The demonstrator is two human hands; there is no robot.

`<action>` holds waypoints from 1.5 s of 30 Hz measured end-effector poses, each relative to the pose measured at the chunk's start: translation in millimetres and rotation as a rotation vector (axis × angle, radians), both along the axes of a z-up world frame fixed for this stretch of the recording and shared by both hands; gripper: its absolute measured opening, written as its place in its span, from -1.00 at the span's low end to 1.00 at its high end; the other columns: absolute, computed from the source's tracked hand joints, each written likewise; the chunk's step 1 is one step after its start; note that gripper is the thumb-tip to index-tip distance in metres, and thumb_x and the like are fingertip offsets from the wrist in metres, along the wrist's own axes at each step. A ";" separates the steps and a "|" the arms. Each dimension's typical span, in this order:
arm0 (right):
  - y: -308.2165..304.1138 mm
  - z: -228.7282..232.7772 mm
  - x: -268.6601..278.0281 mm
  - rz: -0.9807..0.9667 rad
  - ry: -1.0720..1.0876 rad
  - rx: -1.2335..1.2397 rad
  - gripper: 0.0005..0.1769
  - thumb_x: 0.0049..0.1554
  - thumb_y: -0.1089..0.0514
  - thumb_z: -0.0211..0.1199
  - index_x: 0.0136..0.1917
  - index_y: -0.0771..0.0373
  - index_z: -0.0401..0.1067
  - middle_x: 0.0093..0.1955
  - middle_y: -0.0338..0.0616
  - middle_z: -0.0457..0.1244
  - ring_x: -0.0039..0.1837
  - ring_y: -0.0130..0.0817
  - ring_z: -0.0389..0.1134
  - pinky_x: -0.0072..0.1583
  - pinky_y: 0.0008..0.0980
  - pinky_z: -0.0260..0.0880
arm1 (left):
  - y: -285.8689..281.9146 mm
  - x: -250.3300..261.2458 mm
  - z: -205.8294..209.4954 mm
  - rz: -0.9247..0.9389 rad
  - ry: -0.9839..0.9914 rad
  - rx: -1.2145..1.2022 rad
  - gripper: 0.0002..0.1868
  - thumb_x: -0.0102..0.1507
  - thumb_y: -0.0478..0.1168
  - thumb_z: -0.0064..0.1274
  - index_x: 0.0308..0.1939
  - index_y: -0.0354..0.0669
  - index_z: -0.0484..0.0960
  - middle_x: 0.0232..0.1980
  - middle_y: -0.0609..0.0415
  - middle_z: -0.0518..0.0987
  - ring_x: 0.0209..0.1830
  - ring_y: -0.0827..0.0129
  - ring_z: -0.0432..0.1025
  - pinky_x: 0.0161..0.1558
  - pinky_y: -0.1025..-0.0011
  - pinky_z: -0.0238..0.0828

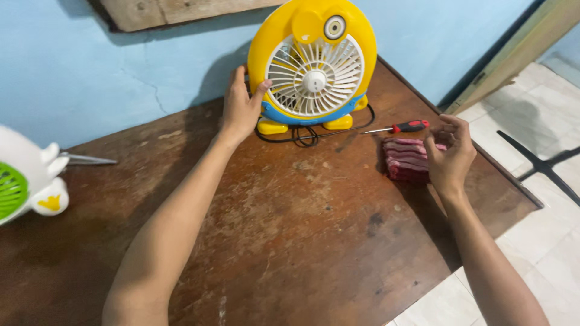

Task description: The person uses a screwdriver to remove screws from the front grille of a white and green electric fan, then wipes the fan with a cloth. The person then moves to a yellow and blue electric fan and begins unscrewing its front grille.

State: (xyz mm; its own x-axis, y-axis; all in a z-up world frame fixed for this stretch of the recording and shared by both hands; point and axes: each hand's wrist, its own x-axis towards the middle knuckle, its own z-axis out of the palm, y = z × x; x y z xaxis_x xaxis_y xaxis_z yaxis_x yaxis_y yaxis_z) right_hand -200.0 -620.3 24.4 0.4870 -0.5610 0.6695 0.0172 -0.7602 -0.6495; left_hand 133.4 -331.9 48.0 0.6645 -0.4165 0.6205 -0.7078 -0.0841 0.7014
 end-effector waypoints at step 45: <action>157.8 9.8 126.6 0.436 -0.152 0.278 -0.70 0.43 0.19 0.17 0.34 0.37 0.23 0.20 -0.12 0.27 0.22 -0.42 0.31 0.30 -0.42 0.38 | 80.4 -49.7 34.3 0.009 0.053 0.200 -0.52 0.33 -0.03 0.12 0.25 -0.17 0.44 0.16 0.01 0.58 0.06 0.21 0.57 0.19 0.21 0.60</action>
State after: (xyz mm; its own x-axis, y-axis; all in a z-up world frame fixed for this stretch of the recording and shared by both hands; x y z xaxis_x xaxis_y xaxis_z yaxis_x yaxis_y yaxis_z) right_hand -73.4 -462.5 34.2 0.6232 -0.4949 0.6056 0.4025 -0.4609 -0.7909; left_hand 83.6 -251.5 82.3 0.6984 -0.5216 0.4900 -0.6687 -0.2318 0.7064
